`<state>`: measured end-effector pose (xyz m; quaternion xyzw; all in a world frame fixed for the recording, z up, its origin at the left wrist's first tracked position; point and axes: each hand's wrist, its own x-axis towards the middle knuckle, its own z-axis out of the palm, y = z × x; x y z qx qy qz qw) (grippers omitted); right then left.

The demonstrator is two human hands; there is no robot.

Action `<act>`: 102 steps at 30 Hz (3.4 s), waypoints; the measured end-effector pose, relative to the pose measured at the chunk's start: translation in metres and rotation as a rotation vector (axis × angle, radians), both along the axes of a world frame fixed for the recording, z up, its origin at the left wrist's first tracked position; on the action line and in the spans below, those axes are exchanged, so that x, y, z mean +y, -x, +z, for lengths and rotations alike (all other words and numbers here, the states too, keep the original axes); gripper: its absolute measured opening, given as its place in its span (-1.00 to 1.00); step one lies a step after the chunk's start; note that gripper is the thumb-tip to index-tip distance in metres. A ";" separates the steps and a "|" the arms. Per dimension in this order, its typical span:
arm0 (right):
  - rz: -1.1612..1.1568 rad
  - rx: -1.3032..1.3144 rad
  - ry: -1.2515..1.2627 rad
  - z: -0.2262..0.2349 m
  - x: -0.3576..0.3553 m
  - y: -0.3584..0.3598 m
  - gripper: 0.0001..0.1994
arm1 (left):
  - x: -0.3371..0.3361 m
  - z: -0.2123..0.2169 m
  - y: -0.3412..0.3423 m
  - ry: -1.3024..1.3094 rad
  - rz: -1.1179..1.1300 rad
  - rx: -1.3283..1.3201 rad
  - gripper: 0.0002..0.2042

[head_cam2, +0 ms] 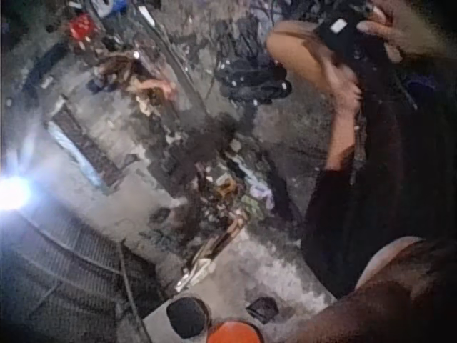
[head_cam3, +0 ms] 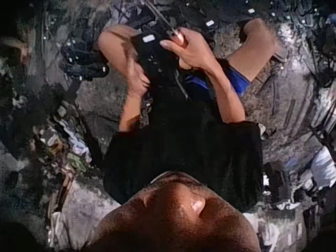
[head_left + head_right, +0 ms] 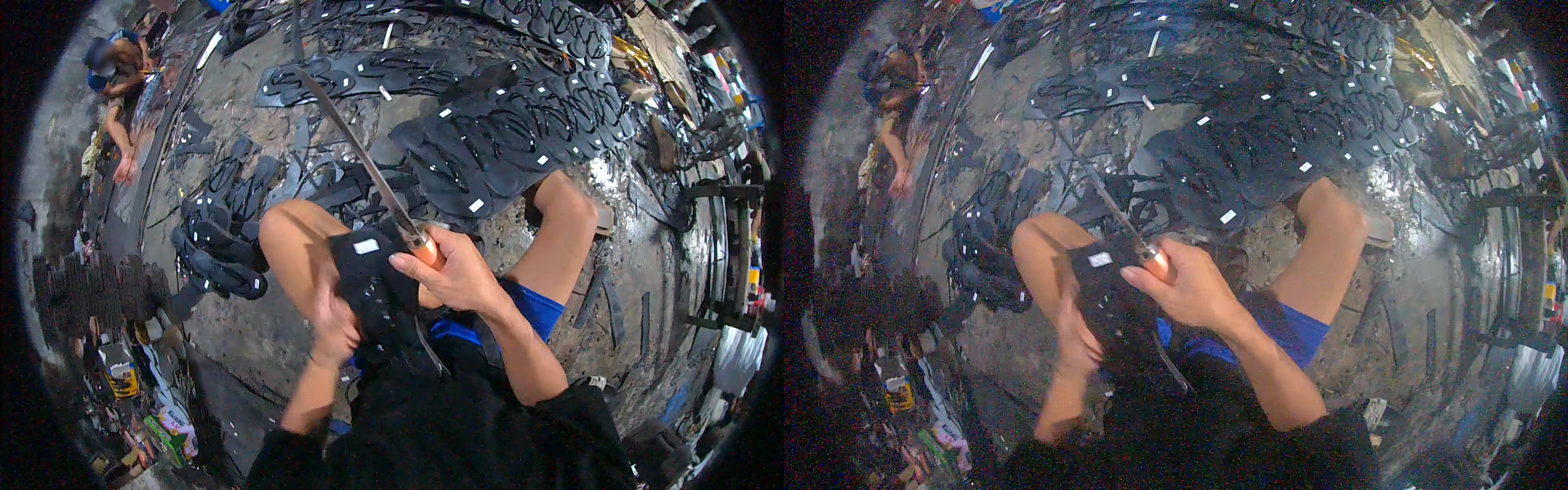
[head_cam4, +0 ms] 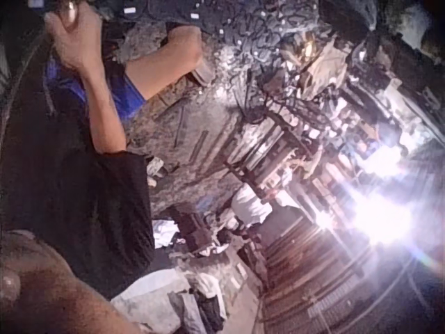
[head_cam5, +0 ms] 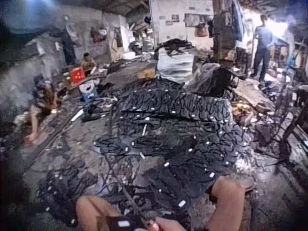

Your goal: The person sits on the floor and uses a knife to trim excess rubber from the edges of black flip-flop soles. They pick up soles one at a time, scrape the edges, and place the trimmed pieces aside.

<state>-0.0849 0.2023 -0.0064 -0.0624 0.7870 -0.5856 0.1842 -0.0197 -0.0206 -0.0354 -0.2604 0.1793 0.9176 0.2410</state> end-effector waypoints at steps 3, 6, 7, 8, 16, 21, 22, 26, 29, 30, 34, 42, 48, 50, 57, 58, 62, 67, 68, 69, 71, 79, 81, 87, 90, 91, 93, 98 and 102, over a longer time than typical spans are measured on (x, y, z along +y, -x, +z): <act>-0.339 0.183 0.366 0.026 -0.015 -0.021 -0.74 | 0.001 0.048 0.049 0.984 0.153 0.429 -0.72; -0.173 0.357 -0.086 0.030 0.034 -0.058 -0.67 | -0.024 0.075 0.063 0.787 0.144 0.420 -0.72; -0.112 0.343 -0.086 0.019 0.044 -0.075 -0.66 | -0.028 0.082 0.060 0.787 0.156 0.418 -0.70; -0.065 0.320 -0.103 0.010 0.048 -0.094 -0.66 | -0.030 0.086 0.058 0.771 0.151 0.412 -0.68; -0.051 0.117 -0.067 0.005 0.044 -0.124 -0.66 | -0.018 0.066 0.024 0.893 0.067 0.322 -0.50; -0.105 0.337 -0.147 0.024 0.032 -0.082 -0.65 | -0.017 0.071 0.025 0.925 -0.003 0.305 -0.45; -0.079 0.285 -0.159 0.032 0.033 -0.074 -0.66 | -0.018 0.074 0.026 0.932 -0.052 0.320 -0.45; -0.032 0.262 -0.156 0.061 0.032 -0.042 -0.70 | -0.008 0.079 0.033 0.988 -0.149 0.399 -0.49; 0.083 0.181 -0.095 0.075 0.042 -0.019 -0.71 | -0.003 0.090 0.036 1.062 -0.288 0.456 -0.48; 0.085 0.191 -0.127 0.081 0.042 -0.010 -0.72 | -0.008 0.088 0.030 1.116 -0.373 0.420 -0.40; 0.293 0.131 -0.128 0.107 0.038 0.033 -0.73 | 0.000 0.088 0.035 0.923 -0.292 0.487 -0.47; -0.273 0.062 0.036 0.084 0.073 0.038 -0.71 | 0.004 0.111 0.075 0.509 0.448 0.534 -0.64; -0.487 0.296 -0.172 0.020 0.100 -0.072 -0.73 | 0.098 0.043 0.066 0.228 0.317 0.176 -0.81; -0.425 0.353 -0.318 0.016 0.093 -0.104 -0.74 | 0.115 0.037 0.067 0.148 0.315 0.068 -0.84; -0.370 0.176 -0.342 0.021 0.089 -0.151 -0.72 | 0.124 0.045 0.051 0.070 0.332 0.046 -0.84; -0.369 0.185 -0.375 0.025 0.089 -0.148 -0.71 | 0.124 0.048 0.047 0.080 0.304 0.046 -0.86; -0.379 0.284 -0.418 0.029 0.080 -0.134 -0.69 | 0.107 0.021 0.016 0.001 0.191 0.186 -0.83; -0.301 0.160 -0.392 0.043 0.070 -0.120 -0.71 | 0.094 0.010 -0.017 0.219 0.130 0.137 -0.71; -0.284 0.165 -0.389 0.042 0.068 -0.117 -0.70 | 0.092 0.009 -0.022 0.251 0.120 0.134 -0.68; -0.265 0.170 -0.386 0.040 0.065 -0.115 -0.70 | 0.090 0.009 -0.029 0.283 0.114 0.133 -0.63; -0.254 0.136 -0.328 0.035 0.059 -0.109 -0.71 | 0.087 0.008 -0.039 0.343 0.102 0.138 -0.50; -0.198 0.163 -0.196 0.007 0.023 -0.072 -0.73 | 0.070 0.001 -0.071 0.384 0.023 0.168 -0.49; -0.323 -0.066 0.103 -0.009 0.021 -0.057 -0.75 | 0.056 -0.001 -0.083 0.256 -0.071 0.140 -0.36; -0.047 -0.179 0.080 0.009 0.005 -0.017 -0.68 | 0.020 0.020 -0.017 0.376 -0.330 0.660 -0.42; -0.256 0.226 0.174 0.023 -0.012 -0.037 -0.57 | 0.014 0.034 0.024 0.585 0.043 0.376 -0.61; -0.295 0.201 0.158 0.021 -0.003 -0.048 -0.58 | 0.012 0.044 0.031 0.758 0.132 0.307 -0.64; -0.232 0.421 -0.139 0.030 0.033 -0.066 -0.65 | 0.006 0.068 0.039 0.686 0.173 0.322 -0.69; -0.009 0.134 -0.195 0.016 0.067 -0.129 -0.68 | -0.008 0.081 0.024 0.578 -0.007 0.277 -0.66; -0.018 0.412 -0.328 0.016 0.070 -0.114 -0.64 | -0.003 0.074 0.016 0.538 -0.067 0.261 -0.67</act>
